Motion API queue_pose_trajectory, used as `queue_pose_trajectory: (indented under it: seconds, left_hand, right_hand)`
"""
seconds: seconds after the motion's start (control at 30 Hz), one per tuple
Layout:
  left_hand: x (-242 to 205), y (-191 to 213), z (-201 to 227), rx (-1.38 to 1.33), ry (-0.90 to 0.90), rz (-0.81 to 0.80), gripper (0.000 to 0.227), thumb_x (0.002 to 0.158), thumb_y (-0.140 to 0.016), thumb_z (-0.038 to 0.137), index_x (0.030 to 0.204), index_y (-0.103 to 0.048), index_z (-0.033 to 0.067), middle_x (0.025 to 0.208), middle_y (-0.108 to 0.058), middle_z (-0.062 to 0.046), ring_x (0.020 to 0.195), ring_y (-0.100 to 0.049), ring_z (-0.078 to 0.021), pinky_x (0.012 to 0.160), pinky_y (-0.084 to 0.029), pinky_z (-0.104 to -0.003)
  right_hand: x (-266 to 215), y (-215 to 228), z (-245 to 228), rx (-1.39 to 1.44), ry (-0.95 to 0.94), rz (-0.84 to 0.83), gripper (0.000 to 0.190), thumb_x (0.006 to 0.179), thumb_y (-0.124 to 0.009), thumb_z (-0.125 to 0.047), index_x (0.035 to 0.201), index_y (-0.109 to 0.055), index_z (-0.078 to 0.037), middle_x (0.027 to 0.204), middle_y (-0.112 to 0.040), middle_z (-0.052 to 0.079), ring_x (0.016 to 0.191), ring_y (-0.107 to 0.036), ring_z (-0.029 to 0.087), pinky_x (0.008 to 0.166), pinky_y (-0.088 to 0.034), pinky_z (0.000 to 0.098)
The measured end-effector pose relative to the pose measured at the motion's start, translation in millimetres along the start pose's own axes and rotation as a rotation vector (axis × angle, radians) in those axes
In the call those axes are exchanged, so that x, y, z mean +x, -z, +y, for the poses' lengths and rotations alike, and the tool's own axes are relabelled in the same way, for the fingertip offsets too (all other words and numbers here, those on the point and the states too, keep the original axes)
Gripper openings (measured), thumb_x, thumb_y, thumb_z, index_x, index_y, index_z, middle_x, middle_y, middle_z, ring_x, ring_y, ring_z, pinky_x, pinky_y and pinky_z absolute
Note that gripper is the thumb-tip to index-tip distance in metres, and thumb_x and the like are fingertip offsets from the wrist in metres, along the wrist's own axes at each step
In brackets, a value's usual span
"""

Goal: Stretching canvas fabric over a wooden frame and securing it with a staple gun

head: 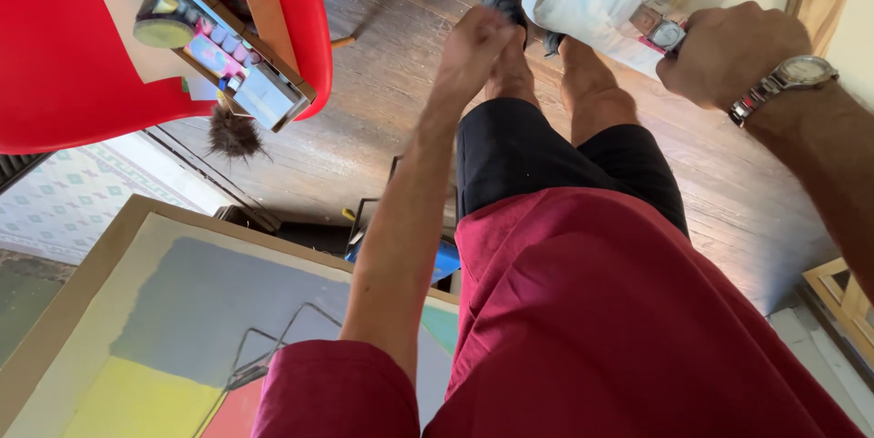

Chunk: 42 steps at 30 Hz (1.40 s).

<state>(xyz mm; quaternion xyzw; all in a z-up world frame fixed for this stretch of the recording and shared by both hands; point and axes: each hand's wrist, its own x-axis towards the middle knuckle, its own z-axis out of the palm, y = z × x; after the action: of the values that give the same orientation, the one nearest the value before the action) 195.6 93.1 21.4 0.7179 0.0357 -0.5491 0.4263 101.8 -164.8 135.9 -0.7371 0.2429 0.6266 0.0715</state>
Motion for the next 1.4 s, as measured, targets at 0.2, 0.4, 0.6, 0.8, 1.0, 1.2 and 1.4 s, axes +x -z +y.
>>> queue_pose_trajectory:
  seconds: [0.2, 0.4, 0.6, 0.8, 1.0, 1.2, 1.4]
  left_hand:
    - [-44, 31, -64, -0.019, 0.185, 0.109, 0.022, 0.095, -0.06, 0.021, 0.113, -0.058, 0.0082, 0.079, -0.074, -0.008, 0.046, -0.06, -0.0167, 0.052, -0.053, -0.033]
    - [-41, -16, -122, -0.122, 0.169, 0.116, 0.016, 0.089, -0.061, 0.008, 0.105, -0.059, 0.0071, 0.072, -0.074, -0.009, 0.036, -0.054, -0.0185, 0.041, -0.047, -0.031]
    - [-60, -22, -33, 0.191, 0.168, 0.002, 0.023, 0.09, -0.063, 0.028, 0.109, -0.064, 0.0147, 0.095, -0.075, -0.002, 0.08, -0.066, -0.0179, 0.077, -0.054, -0.036]
    - [-14, -68, 42, 0.463, -0.003, 0.011, 0.085, 0.079, -0.08, 0.043, 0.144, -0.036, 0.0101, 0.15, -0.04, -0.016, 0.138, -0.043, -0.0355, 0.105, -0.043, -0.061]
    - [21, -118, 91, 0.436, 0.086, -0.063, 0.119, 0.07, -0.091, 0.04, 0.159, -0.017, 0.0099, 0.156, -0.045, -0.021, 0.14, -0.046, -0.0448, 0.112, -0.04, -0.065]
    - [20, -143, 112, 0.419, 0.2, 0.021, 0.107, 0.071, -0.092, 0.022, 0.152, -0.023, 0.0067, 0.138, -0.066, -0.018, 0.13, -0.061, -0.0402, 0.113, -0.048, -0.055]
    - [26, -146, 88, 0.547, 0.154, 0.066, 0.111, 0.071, -0.086, 0.038, 0.156, -0.02, 0.0089, 0.149, -0.053, -0.02, 0.137, -0.053, -0.0395, 0.111, -0.044, -0.053]
  right_hand:
    - [9, 3, -5, -0.075, -0.009, -0.08, 0.06, 0.105, -0.042, -0.061, 0.127, -0.07, -0.013, 0.117, -0.08, 0.017, 0.104, -0.078, 0.04, 0.082, -0.06, 0.0482]
    - [-25, 13, -7, 0.151, -0.048, -0.195, 0.044, 0.104, -0.052, -0.04, 0.133, -0.065, -0.01, 0.106, -0.08, 0.021, 0.088, -0.08, 0.037, 0.075, -0.065, 0.0441]
    - [-55, -100, 31, 0.332, 0.067, 0.082, 0.053, 0.097, -0.054, -0.057, 0.106, -0.068, -0.007, 0.099, -0.074, 0.017, 0.09, -0.071, 0.038, 0.072, -0.058, 0.0498]
    - [-74, -172, 60, 0.504, -0.079, -0.011, 0.052, 0.094, -0.055, -0.059, 0.106, -0.068, -0.01, 0.101, -0.077, 0.018, 0.093, -0.072, 0.042, 0.075, -0.055, 0.054]
    - [-62, -188, 88, 0.573, -0.006, -0.079, 0.054, 0.095, -0.053, -0.058, 0.11, -0.066, -0.008, 0.102, -0.077, 0.019, 0.092, -0.072, 0.041, 0.072, -0.055, 0.0522]
    - [-53, -180, 116, 0.572, 0.058, -0.088, 0.053, 0.095, -0.053, -0.056, 0.113, -0.066, -0.008, 0.106, -0.077, 0.018, 0.093, -0.074, 0.041, 0.073, -0.056, 0.053]
    - [-29, -177, 139, 0.531, 0.137, -0.032, 0.056, 0.095, -0.05, -0.057, 0.11, -0.068, -0.006, 0.103, -0.077, 0.02, 0.094, -0.073, 0.043, 0.073, -0.056, 0.0542]
